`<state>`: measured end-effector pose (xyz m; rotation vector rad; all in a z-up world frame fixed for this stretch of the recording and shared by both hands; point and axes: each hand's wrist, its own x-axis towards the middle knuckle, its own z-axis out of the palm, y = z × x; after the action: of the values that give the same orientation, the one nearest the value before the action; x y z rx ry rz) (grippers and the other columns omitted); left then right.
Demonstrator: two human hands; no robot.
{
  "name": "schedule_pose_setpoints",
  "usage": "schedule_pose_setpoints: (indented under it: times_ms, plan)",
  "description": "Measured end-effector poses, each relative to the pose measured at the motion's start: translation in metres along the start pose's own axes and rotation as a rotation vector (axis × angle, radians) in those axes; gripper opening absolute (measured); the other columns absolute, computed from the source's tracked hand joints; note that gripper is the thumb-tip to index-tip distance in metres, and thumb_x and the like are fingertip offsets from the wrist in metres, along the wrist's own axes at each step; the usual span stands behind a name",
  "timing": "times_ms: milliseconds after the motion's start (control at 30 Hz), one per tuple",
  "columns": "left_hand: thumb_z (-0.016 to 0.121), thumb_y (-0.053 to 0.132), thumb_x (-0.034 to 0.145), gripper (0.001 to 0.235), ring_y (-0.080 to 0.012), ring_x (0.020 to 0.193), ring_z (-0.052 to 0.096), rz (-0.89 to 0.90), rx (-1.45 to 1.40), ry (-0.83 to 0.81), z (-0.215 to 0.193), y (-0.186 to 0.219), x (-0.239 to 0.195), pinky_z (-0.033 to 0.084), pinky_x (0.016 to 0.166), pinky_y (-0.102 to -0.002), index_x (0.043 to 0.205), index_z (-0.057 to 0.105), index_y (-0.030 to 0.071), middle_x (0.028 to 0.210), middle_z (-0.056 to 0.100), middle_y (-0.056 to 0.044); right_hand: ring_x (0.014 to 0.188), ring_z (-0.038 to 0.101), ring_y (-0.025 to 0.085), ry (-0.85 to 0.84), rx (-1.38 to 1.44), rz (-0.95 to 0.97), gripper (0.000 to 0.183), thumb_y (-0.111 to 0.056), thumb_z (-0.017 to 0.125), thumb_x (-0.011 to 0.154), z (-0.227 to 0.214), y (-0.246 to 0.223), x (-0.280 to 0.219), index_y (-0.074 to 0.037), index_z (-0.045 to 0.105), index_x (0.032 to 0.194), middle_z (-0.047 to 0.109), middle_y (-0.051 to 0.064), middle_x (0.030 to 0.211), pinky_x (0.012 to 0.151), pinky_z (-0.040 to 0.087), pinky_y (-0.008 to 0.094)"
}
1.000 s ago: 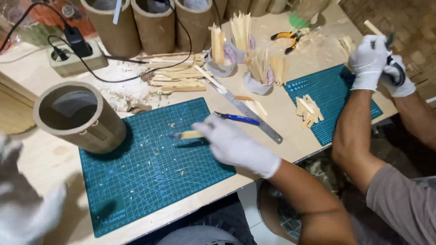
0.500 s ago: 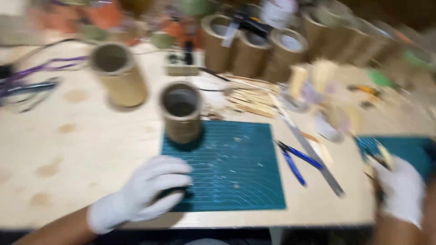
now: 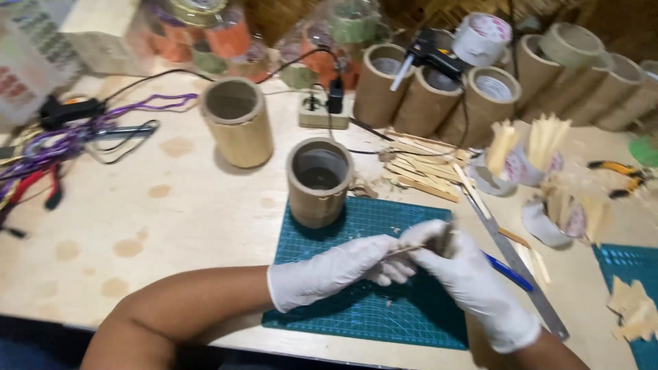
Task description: Gluing small wooden sticks onto a cylindrical base to create a decorative object using a hot glue gun.
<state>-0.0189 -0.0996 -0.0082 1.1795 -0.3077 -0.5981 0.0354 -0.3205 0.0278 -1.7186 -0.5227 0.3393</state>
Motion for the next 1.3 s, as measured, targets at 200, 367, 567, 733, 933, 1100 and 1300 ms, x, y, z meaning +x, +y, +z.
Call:
schedule_pose_setpoints:
  times_ms: [200,367,567,733,933,1100,1300]
  plan:
    - [0.052,0.026,0.108,0.019,-0.0136,0.078,0.056,0.098,-0.212,0.002,-0.022,-0.03,0.011,0.052,0.08,-0.027,0.102,0.055,0.008,0.082,0.053,-0.002,0.112,0.063,0.024,-0.106,-0.01,0.071,0.036,-0.03,0.064,0.094,0.01,0.005,0.001,-0.014,0.058,0.125,0.067,0.011,0.122,0.095,0.051,0.041]
    - [0.049,0.029,0.11,0.023,-0.0124,0.068,0.05,0.195,-0.185,0.107,-0.029,-0.021,0.011,0.046,0.071,-0.026,0.111,0.057,0.008,0.072,0.051,0.001,0.058,0.041,0.011,-0.064,0.045,0.001,0.05,-0.015,0.045,0.104,-0.004,0.047,-0.009,-0.009,0.042,0.153,0.061,0.008,0.09,0.05,0.038,0.023]
    - [0.049,0.026,0.109,0.02,-0.0109,0.085,0.056,0.184,-0.155,0.149,-0.027,0.007,0.003,0.043,0.086,-0.024,0.108,0.057,0.007,0.089,0.061,-0.003,0.051,0.038,0.009,-0.044,0.07,0.045,0.064,-0.003,0.046,0.098,-0.004,0.047,-0.003,-0.015,0.031,0.159,0.063,0.012,0.088,0.046,0.037,0.021]
    - [0.043,0.023,0.109,0.017,-0.0132,0.096,0.061,0.021,-0.004,0.091,-0.02,0.022,-0.009,0.045,0.093,-0.03,0.107,0.054,0.01,0.098,0.07,-0.005,0.055,0.056,0.012,-0.112,-0.109,-0.077,0.05,-0.011,0.049,0.105,-0.001,0.042,-0.013,-0.016,0.04,0.154,0.069,0.008,0.099,0.055,0.054,0.023]
    - [0.044,0.026,0.107,0.015,-0.011,0.086,0.048,0.014,0.228,0.098,-0.017,0.028,-0.013,0.041,0.082,-0.029,0.103,0.053,0.014,0.093,0.058,0.002,0.077,0.059,0.016,-0.36,-0.179,0.018,0.057,-0.028,0.044,0.104,-0.006,0.02,-0.012,-0.02,0.033,0.16,0.067,0.004,0.087,0.08,0.048,0.033]
    - [0.045,0.025,0.109,0.026,-0.0102,0.082,0.052,-0.012,-0.047,0.014,-0.017,0.017,-0.012,0.04,0.08,-0.026,0.123,0.057,0.006,0.088,0.061,-0.001,0.075,0.053,0.016,-0.452,-0.144,0.084,0.068,-0.053,0.032,0.103,-0.008,0.017,-0.014,-0.019,0.031,0.162,0.059,0.003,0.089,0.074,0.047,0.033]
    - [0.044,0.024,0.109,0.021,-0.009,0.073,0.039,-0.036,0.108,0.057,-0.009,0.031,-0.016,0.034,0.07,-0.025,0.107,0.06,0.011,0.08,0.048,0.004,0.076,0.049,0.017,-0.498,0.005,0.106,0.068,-0.048,0.035,0.105,-0.007,0.023,-0.019,-0.013,0.03,0.163,0.053,0.005,0.091,0.073,0.046,0.034]
